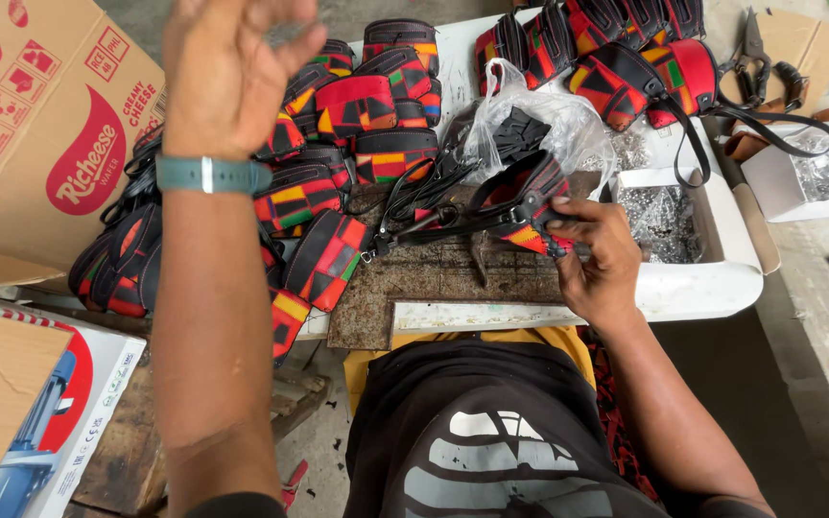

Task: The person attaches black straps to small colorful fabric pouches at a workbench. They thread the strap end through a metal ring on each pouch, fold it over, and use a hammer and pliers to set the fastener, then set the finished pouch on the table with the others and pick up the next one.

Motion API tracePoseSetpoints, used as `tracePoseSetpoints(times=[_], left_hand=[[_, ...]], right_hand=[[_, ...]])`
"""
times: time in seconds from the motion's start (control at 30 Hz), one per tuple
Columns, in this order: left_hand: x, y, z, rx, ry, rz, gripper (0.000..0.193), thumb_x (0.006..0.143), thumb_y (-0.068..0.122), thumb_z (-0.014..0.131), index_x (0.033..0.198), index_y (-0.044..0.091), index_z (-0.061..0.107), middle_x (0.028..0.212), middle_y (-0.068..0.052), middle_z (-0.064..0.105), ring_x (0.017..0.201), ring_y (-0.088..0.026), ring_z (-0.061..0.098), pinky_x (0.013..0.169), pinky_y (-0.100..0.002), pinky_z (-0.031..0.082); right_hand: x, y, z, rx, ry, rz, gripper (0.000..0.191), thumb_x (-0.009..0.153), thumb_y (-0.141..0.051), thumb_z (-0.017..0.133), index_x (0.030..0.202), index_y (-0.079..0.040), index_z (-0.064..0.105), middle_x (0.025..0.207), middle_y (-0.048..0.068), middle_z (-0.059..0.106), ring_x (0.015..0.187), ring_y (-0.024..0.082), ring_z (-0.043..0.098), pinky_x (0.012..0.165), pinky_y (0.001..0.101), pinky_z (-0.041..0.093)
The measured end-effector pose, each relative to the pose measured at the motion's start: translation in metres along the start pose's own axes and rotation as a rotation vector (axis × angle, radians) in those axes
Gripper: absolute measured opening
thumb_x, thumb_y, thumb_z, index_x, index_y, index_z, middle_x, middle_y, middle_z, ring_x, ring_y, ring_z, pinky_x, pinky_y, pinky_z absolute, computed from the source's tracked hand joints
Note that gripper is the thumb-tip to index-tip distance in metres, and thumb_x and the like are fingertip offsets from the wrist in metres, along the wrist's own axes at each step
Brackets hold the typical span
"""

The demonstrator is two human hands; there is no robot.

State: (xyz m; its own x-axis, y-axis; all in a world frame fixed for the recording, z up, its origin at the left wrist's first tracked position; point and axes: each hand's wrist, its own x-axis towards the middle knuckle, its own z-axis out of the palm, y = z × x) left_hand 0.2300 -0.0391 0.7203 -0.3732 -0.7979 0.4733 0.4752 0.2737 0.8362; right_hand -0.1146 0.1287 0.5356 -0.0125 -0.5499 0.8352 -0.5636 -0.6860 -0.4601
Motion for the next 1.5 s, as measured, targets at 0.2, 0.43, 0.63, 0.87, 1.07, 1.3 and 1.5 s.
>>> tracePoseSetpoints(times=[0.2, 0.43, 0.63, 0.87, 1.07, 1.3, 1.5], left_hand=[[-0.094, -0.105, -0.003, 0.164, 0.173, -0.209, 0.032, 0.090, 0.003, 0.077, 0.120, 0.004, 0.065, 0.110, -0.008, 0.070, 0.101, -0.016, 0.069, 0.089, -0.034, 0.059], [-0.146, -0.197, 0.100, -0.442, 0.189, -0.231, 0.055, 0.087, 0.013, 0.080, 0.133, 0.007, 0.053, 0.129, -0.009, 0.063, 0.120, -0.023, 0.064, 0.098, -0.041, 0.057], [-0.132, -0.180, 0.100, 0.024, 0.197, -0.145, 0.046, 0.087, 0.011, 0.084, 0.125, -0.001, 0.061, 0.117, -0.012, 0.069, 0.105, -0.021, 0.067, 0.093, -0.038, 0.056], [-0.130, -0.176, 0.112, 0.128, 0.128, -0.175, 0.044, 0.095, 0.018, 0.078, 0.131, -0.001, 0.061, 0.120, -0.008, 0.069, 0.108, -0.014, 0.065, 0.098, -0.033, 0.055], [-0.113, -0.182, 0.104, 0.175, 0.110, -0.193, 0.037, 0.096, 0.019, 0.077, 0.125, -0.002, 0.064, 0.115, -0.007, 0.071, 0.103, -0.014, 0.066, 0.094, -0.031, 0.056], [-0.108, -0.174, 0.094, 0.224, -0.038, -0.205, 0.039, 0.094, 0.022, 0.078, 0.123, 0.000, 0.064, 0.112, -0.004, 0.069, 0.102, -0.011, 0.063, 0.092, -0.029, 0.055], [-0.095, -0.164, 0.101, 0.346, -0.144, -0.186, 0.038, 0.096, 0.023, 0.078, 0.123, -0.001, 0.065, 0.111, -0.005, 0.070, 0.102, -0.010, 0.063, 0.093, -0.029, 0.055]], right_hand=[[-0.011, 0.002, 0.010, 0.285, 0.198, 0.094, 0.023, 0.094, -0.003, 0.074, 0.112, -0.003, 0.060, 0.132, 0.013, 0.055, 0.124, 0.025, 0.059, 0.104, 0.0356, 0.051], [-0.008, -0.010, 0.043, 1.078, 0.171, 0.720, 0.038, 0.091, 0.000, 0.077, 0.120, -0.005, 0.053, 0.129, 0.014, 0.057, 0.116, 0.026, 0.063, 0.093, 0.0457, 0.060], [0.005, 0.009, 0.011, 1.159, -0.092, 0.736, 0.062, 0.085, -0.002, 0.073, 0.141, -0.011, 0.048, 0.129, 0.008, 0.059, 0.115, 0.019, 0.066, 0.092, 0.0323, 0.059], [0.011, 0.005, 0.024, 0.849, -0.028, 0.926, 0.054, 0.090, -0.010, 0.079, 0.139, 0.002, 0.061, 0.118, 0.011, 0.070, 0.109, 0.021, 0.064, 0.096, 0.0359, 0.056], [0.008, 0.036, -0.032, 0.475, -0.394, 0.722, 0.088, 0.068, 0.001, 0.082, 0.149, -0.009, 0.047, 0.146, 0.002, 0.056, 0.137, 0.019, 0.051, 0.106, 0.0371, 0.051], [0.025, 0.065, -0.073, 0.783, -0.182, 0.819, 0.064, 0.098, -0.022, 0.070, 0.154, -0.004, 0.044, 0.137, 0.017, 0.064, 0.115, 0.034, 0.067, 0.095, 0.0437, 0.060], [0.051, 0.011, -0.050, 0.419, -0.803, 0.622, 0.087, 0.079, -0.020, 0.080, 0.155, -0.013, 0.038, 0.136, 0.011, 0.064, 0.117, 0.021, 0.063, 0.096, 0.0373, 0.054]])
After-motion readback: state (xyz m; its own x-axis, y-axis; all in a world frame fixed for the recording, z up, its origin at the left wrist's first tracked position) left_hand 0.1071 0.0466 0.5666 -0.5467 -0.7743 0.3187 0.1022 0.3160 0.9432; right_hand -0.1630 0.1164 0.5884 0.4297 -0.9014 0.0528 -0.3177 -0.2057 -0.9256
